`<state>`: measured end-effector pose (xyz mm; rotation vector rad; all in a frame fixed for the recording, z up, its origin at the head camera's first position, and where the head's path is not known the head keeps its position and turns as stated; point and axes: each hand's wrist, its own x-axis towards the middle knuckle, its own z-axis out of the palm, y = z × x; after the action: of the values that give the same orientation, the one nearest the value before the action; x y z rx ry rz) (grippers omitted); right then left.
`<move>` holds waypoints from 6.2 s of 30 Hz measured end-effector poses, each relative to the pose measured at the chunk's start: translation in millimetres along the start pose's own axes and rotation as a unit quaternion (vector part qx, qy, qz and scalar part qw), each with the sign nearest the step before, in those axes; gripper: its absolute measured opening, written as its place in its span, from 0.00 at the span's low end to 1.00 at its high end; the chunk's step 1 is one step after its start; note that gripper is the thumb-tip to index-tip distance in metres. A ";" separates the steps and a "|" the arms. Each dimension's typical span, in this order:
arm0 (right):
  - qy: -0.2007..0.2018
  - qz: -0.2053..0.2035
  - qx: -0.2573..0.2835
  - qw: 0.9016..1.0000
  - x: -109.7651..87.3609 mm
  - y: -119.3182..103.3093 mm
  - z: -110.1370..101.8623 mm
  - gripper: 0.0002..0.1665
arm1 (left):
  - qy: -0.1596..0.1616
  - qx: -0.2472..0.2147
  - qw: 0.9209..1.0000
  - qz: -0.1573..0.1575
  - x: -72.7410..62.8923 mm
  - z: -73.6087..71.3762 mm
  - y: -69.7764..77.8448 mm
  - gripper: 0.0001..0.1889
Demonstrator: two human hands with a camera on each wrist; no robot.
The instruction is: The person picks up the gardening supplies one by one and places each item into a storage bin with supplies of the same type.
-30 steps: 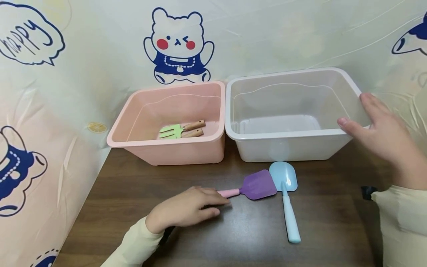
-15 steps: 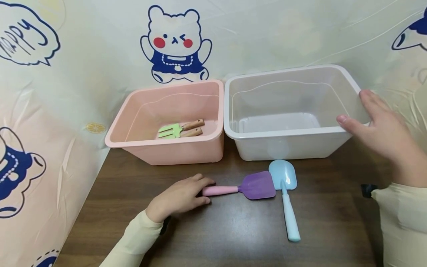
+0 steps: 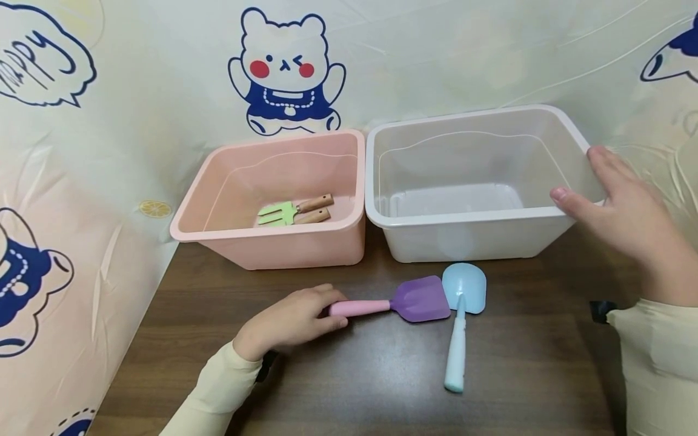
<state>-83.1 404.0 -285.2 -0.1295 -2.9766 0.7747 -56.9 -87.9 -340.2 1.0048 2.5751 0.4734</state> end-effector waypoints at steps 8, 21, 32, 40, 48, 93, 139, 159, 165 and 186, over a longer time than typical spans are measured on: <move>0.001 -0.001 0.001 1.000 -0.7 1.5 0.2 0.53 | 0.030 -0.025 0.999 0.019 1.5 -4.6 1.1 0.12; 0.002 -0.002 -0.004 1.000 0.5 2.3 1.3 0.53 | 0.034 -0.051 0.998 0.032 -1.9 -14.2 -2.0 0.08; 0.004 -0.004 -0.001 1.000 0.3 2.7 1.3 0.52 | 0.035 -0.069 0.996 0.036 -4.8 -18.2 -3.1 0.08; 0.006 -0.009 0.009 1.000 0.0 2.6 1.2 0.52 | 0.057 -0.112 0.991 0.049 -7.5 -21.1 -7.2 0.09; 0.001 -0.006 -0.005 1.000 -0.7 1.1 0.9 0.53 | 0.106 -0.183 0.974 0.084 -8.5 -22.9 -16.0 0.11; 0.007 -0.021 0.037 0.999 1.4 -0.6 -2.7 0.53 | 0.287 -0.394 0.860 0.150 45.2 -125.4 29.2 0.14; 0.012 -0.026 0.070 0.997 4.3 6.0 -4.1 0.51 | 0.197 -0.522 0.826 0.076 194.7 -190.2 76.3 0.09; 0.018 -0.030 0.081 0.996 4.7 6.3 -1.7 0.51 | 0.147 -0.550 0.822 -0.001 252.3 -176.0 83.9 0.09; 0.001 -0.035 0.100 0.994 4.9 8.2 0.1 0.50 | 0.109 -0.563 0.818 -0.033 263.2 -159.5 68.1 0.08; 0.024 -0.041 0.100 0.994 4.3 6.2 -3.0 0.49 | -0.096 -0.382 0.915 -0.091 270.7 -138.7 41.7 0.11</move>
<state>-86.7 411.2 -285.4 -0.0141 -2.8199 1.0359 -278.9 104.0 -249.9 0.4897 1.9833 1.1398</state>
